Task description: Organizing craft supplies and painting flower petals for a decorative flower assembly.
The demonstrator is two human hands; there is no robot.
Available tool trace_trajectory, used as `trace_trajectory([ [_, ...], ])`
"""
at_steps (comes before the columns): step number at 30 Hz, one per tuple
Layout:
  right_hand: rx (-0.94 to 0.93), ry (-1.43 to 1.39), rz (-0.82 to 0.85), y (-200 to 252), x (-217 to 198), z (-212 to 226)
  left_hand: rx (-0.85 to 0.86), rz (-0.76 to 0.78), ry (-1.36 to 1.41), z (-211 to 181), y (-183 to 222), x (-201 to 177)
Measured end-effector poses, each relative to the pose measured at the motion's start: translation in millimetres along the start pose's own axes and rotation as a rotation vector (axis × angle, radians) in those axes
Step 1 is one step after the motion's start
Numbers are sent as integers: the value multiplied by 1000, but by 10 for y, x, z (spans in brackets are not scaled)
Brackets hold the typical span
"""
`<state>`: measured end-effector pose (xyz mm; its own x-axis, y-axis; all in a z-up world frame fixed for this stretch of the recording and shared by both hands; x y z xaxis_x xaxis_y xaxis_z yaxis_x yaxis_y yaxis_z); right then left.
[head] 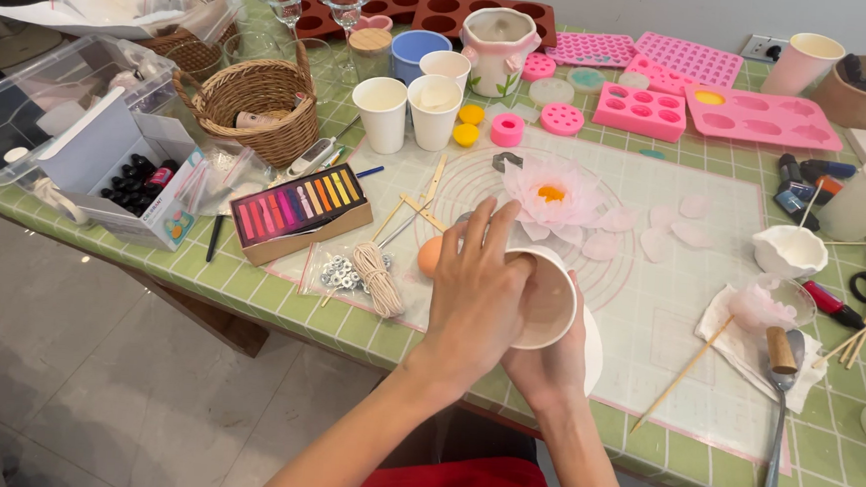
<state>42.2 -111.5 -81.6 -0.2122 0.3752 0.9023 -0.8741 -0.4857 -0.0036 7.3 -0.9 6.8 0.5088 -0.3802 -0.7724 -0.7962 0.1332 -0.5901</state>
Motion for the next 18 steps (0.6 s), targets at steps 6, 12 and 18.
trace_trajectory([
  [6,-37,15,4,15,14,88,-39,-134,398,85,-2,-133],
  [12,-106,-483,-32,-88,-531,466,-328,-8,823,528,10,-33],
  [18,-203,-633,50,67,-490,771,-503,364,476,637,290,812],
])
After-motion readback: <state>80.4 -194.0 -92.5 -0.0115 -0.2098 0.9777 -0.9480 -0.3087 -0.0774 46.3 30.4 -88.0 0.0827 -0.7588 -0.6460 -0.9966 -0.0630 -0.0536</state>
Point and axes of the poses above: each hand's wrist, its own y-axis away from the middle knuckle, its own x-axis out of the palm, z = x × y, the point moved 1 cm from there along -y, towards the middle knuckle, and after that the axes turned 7 degrees about z, right-handed, at the moved point
